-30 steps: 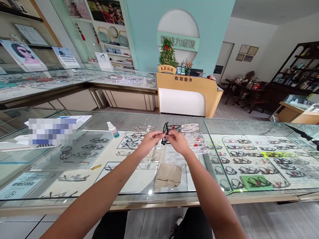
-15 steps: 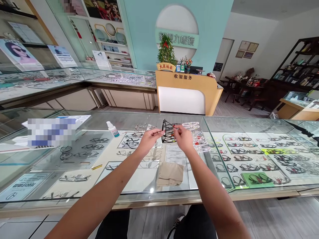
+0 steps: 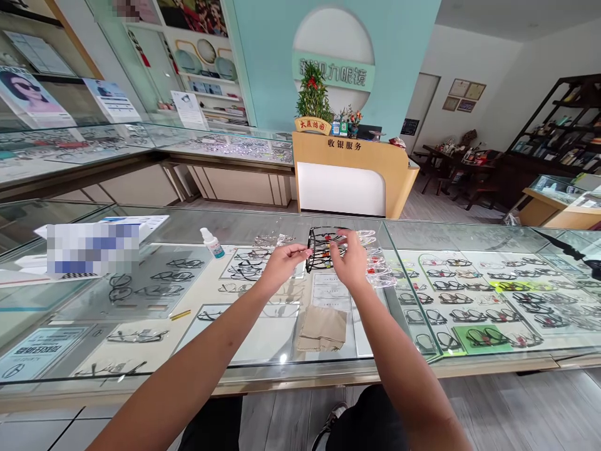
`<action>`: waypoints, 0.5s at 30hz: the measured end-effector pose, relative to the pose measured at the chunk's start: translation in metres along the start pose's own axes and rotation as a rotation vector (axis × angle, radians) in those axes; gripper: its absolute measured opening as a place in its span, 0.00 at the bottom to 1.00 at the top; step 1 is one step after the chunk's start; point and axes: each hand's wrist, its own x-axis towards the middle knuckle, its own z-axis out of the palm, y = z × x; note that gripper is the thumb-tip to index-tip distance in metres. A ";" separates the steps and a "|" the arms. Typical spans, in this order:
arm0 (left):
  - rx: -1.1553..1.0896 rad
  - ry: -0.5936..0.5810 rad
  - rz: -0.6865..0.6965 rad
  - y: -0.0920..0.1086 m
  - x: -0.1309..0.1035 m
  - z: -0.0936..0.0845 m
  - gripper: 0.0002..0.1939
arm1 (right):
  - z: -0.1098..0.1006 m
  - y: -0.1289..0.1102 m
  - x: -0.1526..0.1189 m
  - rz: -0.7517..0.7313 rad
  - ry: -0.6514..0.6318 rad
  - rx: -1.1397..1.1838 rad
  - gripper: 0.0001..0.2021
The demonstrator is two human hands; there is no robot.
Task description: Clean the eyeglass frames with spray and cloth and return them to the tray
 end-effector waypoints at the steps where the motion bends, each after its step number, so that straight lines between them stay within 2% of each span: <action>1: -0.011 0.004 -0.004 0.001 -0.001 0.000 0.29 | 0.001 -0.002 -0.001 0.004 -0.042 0.028 0.13; 4: -0.031 -0.011 0.010 0.003 -0.002 0.002 0.29 | 0.004 -0.005 -0.002 0.027 -0.164 0.117 0.12; 7: -0.032 -0.054 0.047 0.000 -0.004 0.007 0.28 | 0.009 -0.006 -0.001 -0.029 -0.212 0.156 0.10; 10: -0.045 -0.058 0.064 -0.004 -0.005 0.011 0.27 | 0.012 -0.004 0.002 -0.065 -0.220 0.188 0.11; 15: -0.082 0.039 0.015 -0.001 -0.004 0.007 0.27 | 0.014 0.001 0.005 0.105 -0.159 0.237 0.09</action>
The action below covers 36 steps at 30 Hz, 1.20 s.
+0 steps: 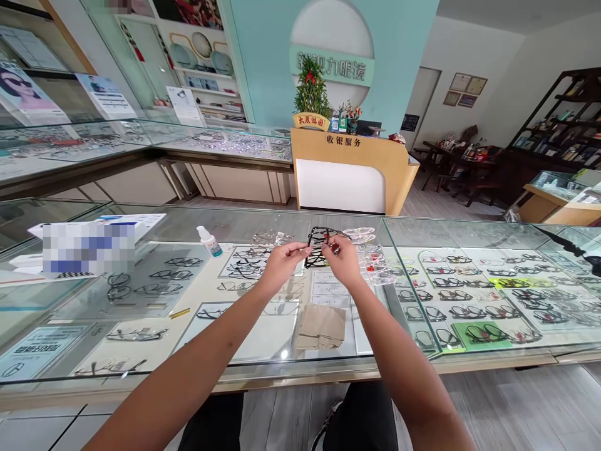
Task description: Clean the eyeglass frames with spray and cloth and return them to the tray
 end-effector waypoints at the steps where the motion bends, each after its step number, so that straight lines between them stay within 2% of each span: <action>1: -0.014 0.026 -0.023 0.002 0.001 -0.002 0.28 | 0.000 0.001 0.001 0.041 0.012 0.025 0.09; 6: -0.159 0.074 -0.119 0.010 0.006 -0.012 0.34 | -0.001 0.009 0.006 0.177 0.033 0.228 0.12; 10: -0.246 0.084 -0.135 0.011 0.010 -0.016 0.32 | -0.002 0.013 0.009 0.268 0.074 0.369 0.17; 17: -0.344 0.098 -0.113 0.011 0.011 -0.017 0.32 | -0.002 0.016 0.008 0.360 0.146 0.354 0.21; 19: -0.298 0.107 -0.128 0.011 0.009 -0.015 0.33 | -0.003 0.014 0.005 0.301 0.235 0.246 0.22; 21: -0.250 0.100 -0.140 0.011 0.006 -0.012 0.33 | -0.004 0.008 -0.001 0.137 0.314 0.039 0.21; 22: -0.230 0.093 -0.142 0.011 0.005 -0.011 0.32 | -0.004 0.005 -0.004 0.028 0.314 -0.072 0.20; 24: -0.203 0.070 -0.136 0.009 0.003 -0.008 0.32 | -0.002 -0.002 -0.010 -0.171 0.215 -0.231 0.18; 26: -0.194 0.037 -0.118 0.007 0.002 -0.004 0.31 | 0.003 -0.006 -0.014 -0.287 0.078 -0.330 0.19; 28: -0.193 -0.003 -0.091 0.005 0.002 -0.001 0.29 | 0.008 -0.006 -0.016 -0.330 -0.005 -0.410 0.22; 31: -0.190 -0.046 -0.068 0.003 0.000 0.002 0.27 | 0.012 -0.001 -0.017 -0.356 -0.057 -0.453 0.25; 36: -0.215 -0.097 -0.077 0.003 -0.003 0.005 0.25 | 0.013 0.008 -0.017 -0.325 -0.173 -0.325 0.25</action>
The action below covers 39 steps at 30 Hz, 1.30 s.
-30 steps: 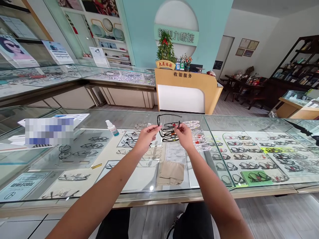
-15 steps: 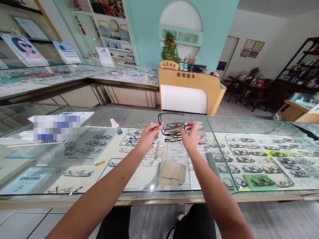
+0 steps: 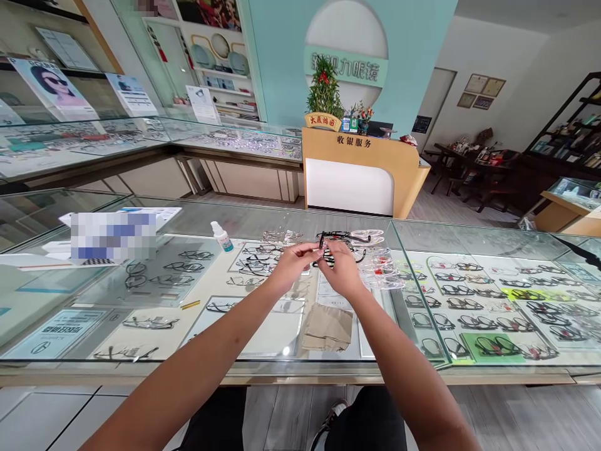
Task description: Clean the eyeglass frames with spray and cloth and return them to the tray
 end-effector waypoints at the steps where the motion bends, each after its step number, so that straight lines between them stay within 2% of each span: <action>1: -0.001 -0.002 0.003 -0.001 0.000 0.000 0.25 | 0.001 0.001 -0.001 0.017 -0.010 0.026 0.25; 7: 0.125 -0.004 0.129 0.000 0.000 -0.001 0.22 | 0.006 0.005 -0.001 0.045 0.010 0.026 0.27; 10: 0.148 0.077 0.194 0.007 0.004 -0.011 0.17 | 0.002 0.006 0.000 0.062 0.019 0.007 0.24; 12: 0.125 0.223 0.226 0.013 0.011 -0.024 0.13 | 0.000 0.006 0.000 0.074 0.018 -0.001 0.21; 16: 0.131 0.633 0.316 0.022 0.029 -0.060 0.04 | -0.002 0.009 0.000 0.080 0.033 0.015 0.18; 20: 0.267 1.049 0.374 0.027 0.040 -0.094 0.15 | 0.001 0.016 -0.001 0.094 0.026 0.028 0.20; 22: 0.338 1.183 0.349 0.029 0.041 -0.107 0.19 | 0.002 0.019 -0.001 0.118 0.025 0.021 0.22; 24: 0.385 1.261 0.268 0.031 0.042 -0.119 0.22 | 0.003 0.020 -0.001 0.140 0.026 0.016 0.23; 27: 0.427 1.311 0.089 0.032 0.043 -0.132 0.24 | 0.001 0.019 -0.001 0.147 0.033 0.025 0.23; 29: 0.433 1.305 0.001 0.029 0.045 -0.139 0.24 | 0.000 0.017 -0.001 0.145 0.048 0.033 0.23; 33: 0.413 1.254 -0.073 0.019 0.052 -0.151 0.23 | -0.001 0.015 0.000 0.159 0.092 0.028 0.22; 39: 0.417 1.189 -0.141 0.005 0.059 -0.167 0.23 | -0.003 0.012 0.000 0.146 0.086 0.058 0.19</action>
